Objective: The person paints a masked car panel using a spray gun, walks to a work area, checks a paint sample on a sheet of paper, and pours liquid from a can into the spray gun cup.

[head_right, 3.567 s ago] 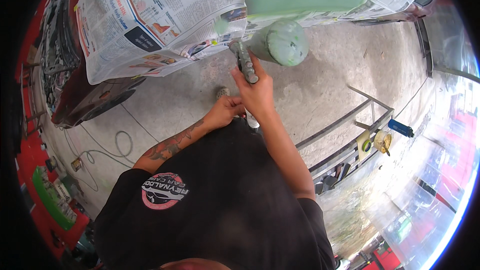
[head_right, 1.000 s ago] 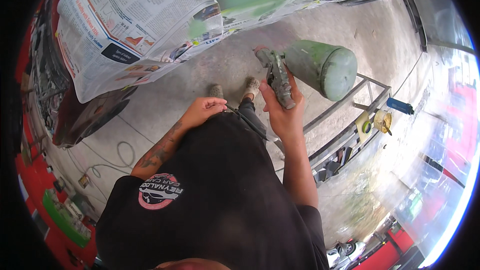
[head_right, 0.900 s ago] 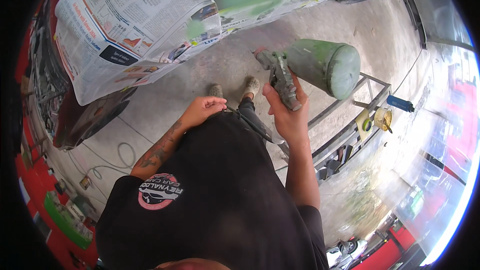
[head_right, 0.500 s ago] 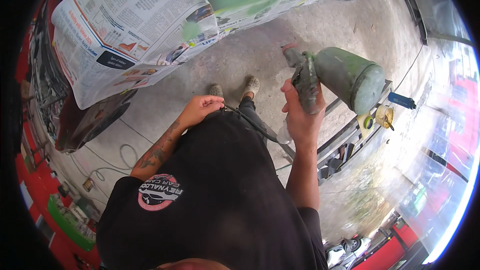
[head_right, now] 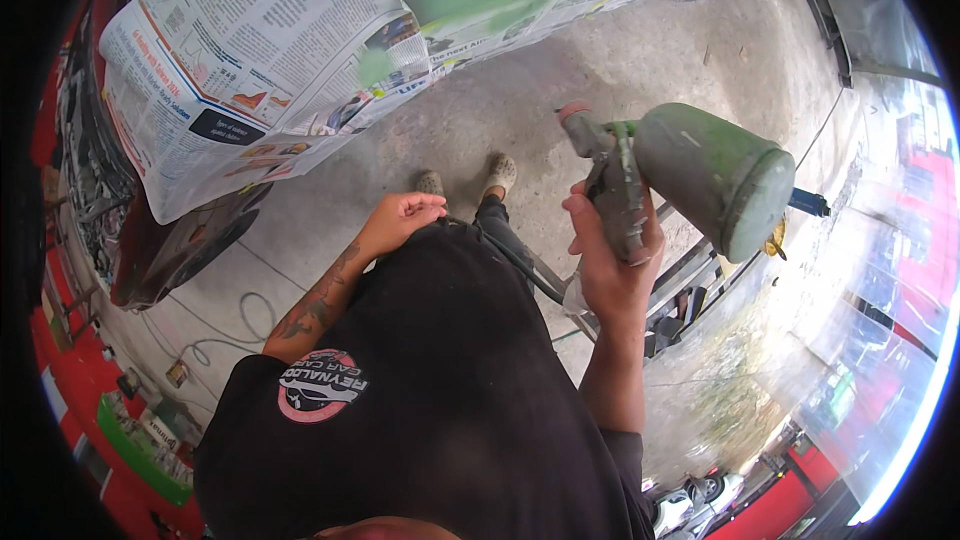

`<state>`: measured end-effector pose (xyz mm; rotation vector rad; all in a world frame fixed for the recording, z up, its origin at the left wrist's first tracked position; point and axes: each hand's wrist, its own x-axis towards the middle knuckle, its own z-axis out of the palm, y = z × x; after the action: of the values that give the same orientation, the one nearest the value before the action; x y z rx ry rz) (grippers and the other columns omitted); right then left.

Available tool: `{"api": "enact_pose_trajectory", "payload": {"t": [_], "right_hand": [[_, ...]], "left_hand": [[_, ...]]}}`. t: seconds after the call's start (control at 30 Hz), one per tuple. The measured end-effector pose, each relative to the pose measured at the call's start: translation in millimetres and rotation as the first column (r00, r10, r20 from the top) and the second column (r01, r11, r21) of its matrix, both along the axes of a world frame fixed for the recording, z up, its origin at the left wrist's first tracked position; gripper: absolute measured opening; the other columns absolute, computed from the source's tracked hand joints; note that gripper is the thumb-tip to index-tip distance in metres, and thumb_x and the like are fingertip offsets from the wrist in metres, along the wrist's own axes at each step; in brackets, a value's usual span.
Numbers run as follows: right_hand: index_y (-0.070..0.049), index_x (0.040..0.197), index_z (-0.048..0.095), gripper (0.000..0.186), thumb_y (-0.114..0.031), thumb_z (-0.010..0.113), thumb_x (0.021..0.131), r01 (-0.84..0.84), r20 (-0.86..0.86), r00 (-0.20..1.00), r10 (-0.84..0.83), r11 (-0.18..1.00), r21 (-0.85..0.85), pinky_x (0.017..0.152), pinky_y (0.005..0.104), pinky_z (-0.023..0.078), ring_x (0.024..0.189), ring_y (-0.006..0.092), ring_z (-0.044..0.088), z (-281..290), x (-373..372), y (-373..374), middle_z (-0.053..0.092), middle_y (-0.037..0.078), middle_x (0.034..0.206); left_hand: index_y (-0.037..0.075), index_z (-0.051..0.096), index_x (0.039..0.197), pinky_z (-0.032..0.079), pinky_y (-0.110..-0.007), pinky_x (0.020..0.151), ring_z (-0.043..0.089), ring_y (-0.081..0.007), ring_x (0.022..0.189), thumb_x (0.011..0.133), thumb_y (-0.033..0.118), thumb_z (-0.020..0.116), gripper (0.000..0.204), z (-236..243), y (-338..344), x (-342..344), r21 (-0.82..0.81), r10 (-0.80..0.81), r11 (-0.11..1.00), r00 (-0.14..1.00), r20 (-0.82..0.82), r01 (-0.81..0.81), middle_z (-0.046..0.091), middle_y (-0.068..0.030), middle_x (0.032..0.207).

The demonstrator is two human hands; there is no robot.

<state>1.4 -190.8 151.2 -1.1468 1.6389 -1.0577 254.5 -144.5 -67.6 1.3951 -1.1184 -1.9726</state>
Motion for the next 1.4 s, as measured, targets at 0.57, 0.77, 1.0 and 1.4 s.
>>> {"api": "enact_pose_trajectory", "payload": {"t": [0.57, 0.77, 1.0, 1.4], "right_hand": [[0.0, 0.11, 0.064, 0.021, -0.003, 0.066, 0.089, -0.112, -0.031, 0.993, 0.112, 0.994, 0.01, 0.052, 0.0223, 0.048, 0.08, 0.0133, 0.066, 25, 6, 1, 0.068, 0.008, 0.096], [0.0, 0.112, 0.063, 0.029, 0.0, 0.069, 0.084, 0.012, -0.103, 0.995, -0.015, 0.999, -0.034, 0.054, 0.0216, 0.046, 0.063, 0.0067, 0.058, 37, 14, -11, 0.069, 0.005, 0.094], [0.002, 0.115, 0.062, 0.028, -0.001, 0.065, 0.087, -0.082, -0.035, 0.996, 0.085, 0.994, 0.073, 0.053, 0.0241, 0.05, 0.082, 0.0168, 0.067, 50, 40, -8, 0.068, 0.011, 0.093], [0.001, 0.114, 0.061, 0.027, -0.004, 0.067, 0.089, 0.099, -0.157, 0.983, -0.097, 0.995, 0.002, 0.054, 0.0236, 0.051, 0.085, 0.0149, 0.068, 64, 39, -29, 0.069, 0.01, 0.099]], "left_hand": [[-0.005, 0.062, 0.122, 0.05, -0.027, 0.091, 0.067, -0.0146, 0.103, 0.097, 0.018, 0.061, 0.033, -16, 6, 10, -0.04, 0.025, 0.999, 1.0, 0.019, -0.024, 0.071, -0.0118, 0.109], [-0.004, 0.063, 0.121, 0.05, -0.025, 0.089, 0.066, -0.0123, 0.101, 0.097, 0.018, 0.062, 0.033, -20, 7, 18, -0.029, 0.026, 0.999, 0.998, 0.054, -0.024, 0.072, -0.0099, 0.107], [-0.004, 0.064, 0.121, 0.05, -0.025, 0.089, 0.066, -0.012, 0.101, 0.097, 0.018, 0.062, 0.032, -19, -3, 23, -0.03, 0.021, 0.999, 0.998, 0.051, -0.02, 0.072, -0.0096, 0.107], [-0.004, 0.062, 0.122, 0.05, -0.026, 0.091, 0.066, -0.0134, 0.101, 0.097, 0.016, 0.061, 0.032, -33, -17, 37, -0.027, 0.008, 1.0, 1.0, 0.008, -0.008, 0.071, -0.0104, 0.107]]}}
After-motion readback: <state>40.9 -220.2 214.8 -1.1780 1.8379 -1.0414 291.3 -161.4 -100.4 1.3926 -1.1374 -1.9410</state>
